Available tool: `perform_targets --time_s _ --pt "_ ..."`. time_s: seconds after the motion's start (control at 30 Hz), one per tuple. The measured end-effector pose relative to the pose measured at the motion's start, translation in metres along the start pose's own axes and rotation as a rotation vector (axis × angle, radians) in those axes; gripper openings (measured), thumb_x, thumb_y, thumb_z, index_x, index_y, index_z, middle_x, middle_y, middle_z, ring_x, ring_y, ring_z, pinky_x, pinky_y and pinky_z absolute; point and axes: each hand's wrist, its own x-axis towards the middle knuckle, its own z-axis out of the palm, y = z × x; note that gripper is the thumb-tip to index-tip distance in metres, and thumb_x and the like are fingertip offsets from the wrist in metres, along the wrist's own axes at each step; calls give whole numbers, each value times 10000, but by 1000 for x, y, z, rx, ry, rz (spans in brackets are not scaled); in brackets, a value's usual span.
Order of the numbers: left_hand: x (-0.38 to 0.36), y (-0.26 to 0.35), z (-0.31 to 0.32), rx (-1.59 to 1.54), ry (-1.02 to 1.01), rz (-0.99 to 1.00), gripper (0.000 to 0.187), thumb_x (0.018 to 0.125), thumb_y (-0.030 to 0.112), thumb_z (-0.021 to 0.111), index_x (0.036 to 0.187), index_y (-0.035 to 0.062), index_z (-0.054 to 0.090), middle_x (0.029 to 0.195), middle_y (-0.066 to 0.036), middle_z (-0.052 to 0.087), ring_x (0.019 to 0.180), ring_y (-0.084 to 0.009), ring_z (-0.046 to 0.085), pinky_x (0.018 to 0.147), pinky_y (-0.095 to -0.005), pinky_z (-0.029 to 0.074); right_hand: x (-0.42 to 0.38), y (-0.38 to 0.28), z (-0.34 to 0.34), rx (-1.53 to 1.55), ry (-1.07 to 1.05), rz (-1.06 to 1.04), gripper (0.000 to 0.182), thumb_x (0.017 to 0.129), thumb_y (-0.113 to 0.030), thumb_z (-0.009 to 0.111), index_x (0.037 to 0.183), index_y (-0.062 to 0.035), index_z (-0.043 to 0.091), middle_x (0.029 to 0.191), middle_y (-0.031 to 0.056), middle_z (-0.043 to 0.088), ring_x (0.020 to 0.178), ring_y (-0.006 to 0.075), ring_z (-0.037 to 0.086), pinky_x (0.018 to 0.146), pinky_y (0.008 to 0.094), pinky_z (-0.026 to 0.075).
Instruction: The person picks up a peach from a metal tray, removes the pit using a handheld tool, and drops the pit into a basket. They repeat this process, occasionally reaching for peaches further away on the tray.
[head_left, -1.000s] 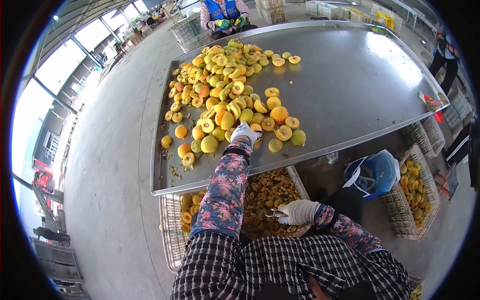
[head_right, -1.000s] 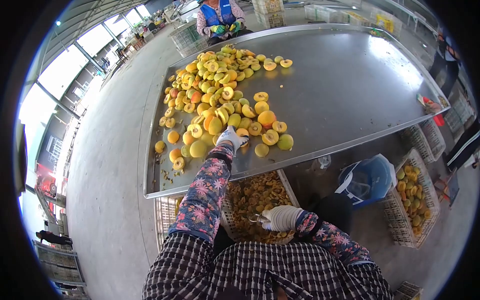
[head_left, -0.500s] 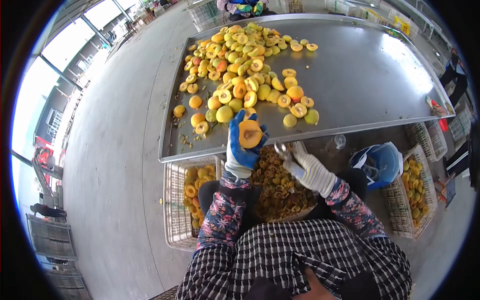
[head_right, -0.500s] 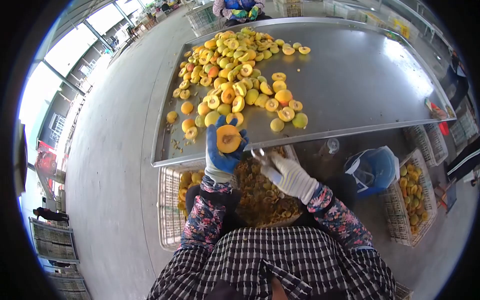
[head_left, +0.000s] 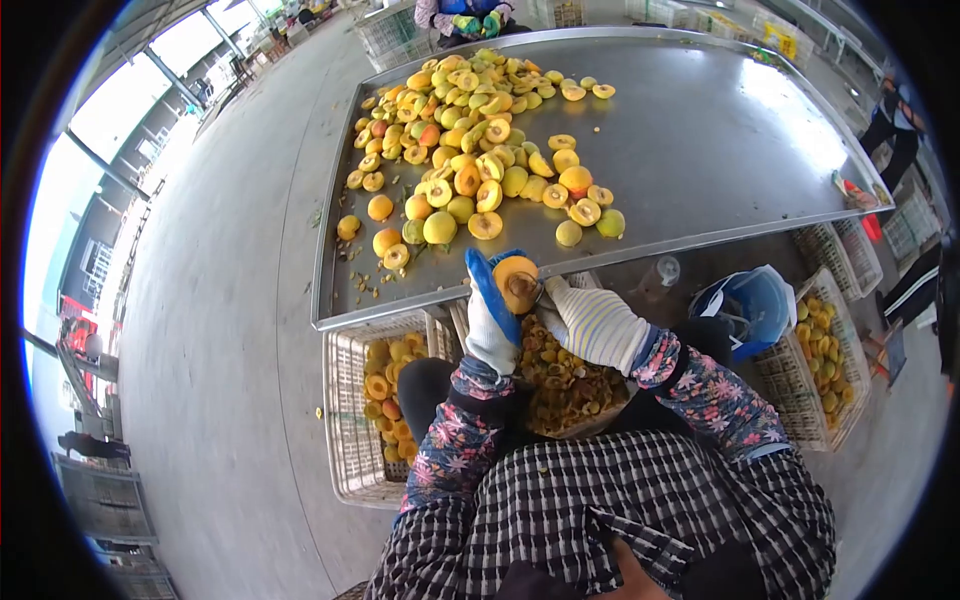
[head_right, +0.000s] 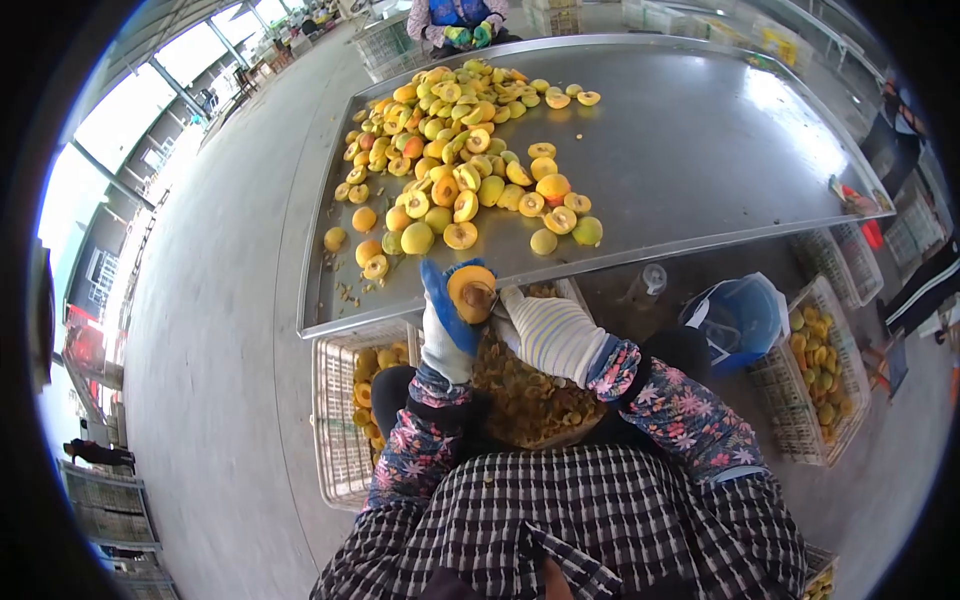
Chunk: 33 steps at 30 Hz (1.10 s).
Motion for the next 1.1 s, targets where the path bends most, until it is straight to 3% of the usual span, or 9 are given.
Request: perform_targets --time_s 0.13,0.27,0.4,0.53,0.63,0.73,0.87,0.97,1.1 --pt "4 -4 -3 -58 9 -125 659 1006 599 374 1136 -2 611 994 -100 674 895 -182 653 828 -299 550 0 8 -7 -122 -61 -89 303 889 -218 635 1075 -12 515 984 209 636 908 406 628 719 463 537" --pt "6 -6 -9 176 -123 -32 652 1008 597 372 1129 5 618 955 -92 675 879 -175 656 816 -296 552 -7 29 7 -76 -33 -167 299 924 -235 600 1086 -11 486 831 209 649 768 420 639 682 471 527" --pt "21 -12 -23 39 -175 -274 614 1029 544 384 1182 -15 590 1003 -97 661 929 -185 641 871 -301 519 -11 8 -9 166 -219 102 290 957 -251 563 1085 6 521 823 223 673 781 413 664 731 486 513" --pt "-6 25 36 283 56 193 633 1028 544 376 1315 -14 464 1128 -116 614 1016 -209 605 951 -359 478 -8 14 11 436 -110 110 315 959 -245 568 1137 9 510 832 246 657 806 426 653 724 481 507" --pt "4 -8 -2 618 -71 388 503 1063 424 357 1229 -6 559 1091 -138 639 979 -214 609 927 -332 465 -11 25 17 366 -173 40 320 957 -244 575 1150 3 510 844 238 655 822 421 652 725 470 505" --pt "10 7 -9 762 -320 229 576 1058 478 323 1115 -11 623 981 -135 668 894 -203 630 877 -317 481 -16 14 -13 247 -346 119 315 961 -255 578 1148 -9 515 863 230 655 829 419 650 740 463 500" --pt "34 -13 -31 125 -391 -312 679 1042 555 300 1095 -31 638 962 -110 681 881 -205 646 875 -321 504 -19 19 -4 549 -356 164 332 982 -328 562 1139 -40 512 751 151 630 639 327 637 596 414 507" --pt "17 -29 -2 111 -97 150 675 1044 547 282 1206 -40 574 1071 -118 667 956 -220 640 903 -339 504 -18 14 -2 1006 -365 457 329 1005 -398 532 1115 -89 516 694 18 549 456 111 514 386 245 427" --pt "-7 -26 12 387 -64 431 580 1056 484 310 1276 -21 494 1205 -164 567 1040 -271 644 916 -385 536 -20 2 3 1222 -355 511 391 1004 -458 517 1143 -93 529 689 -1 529 440 85 489 387 220 388"
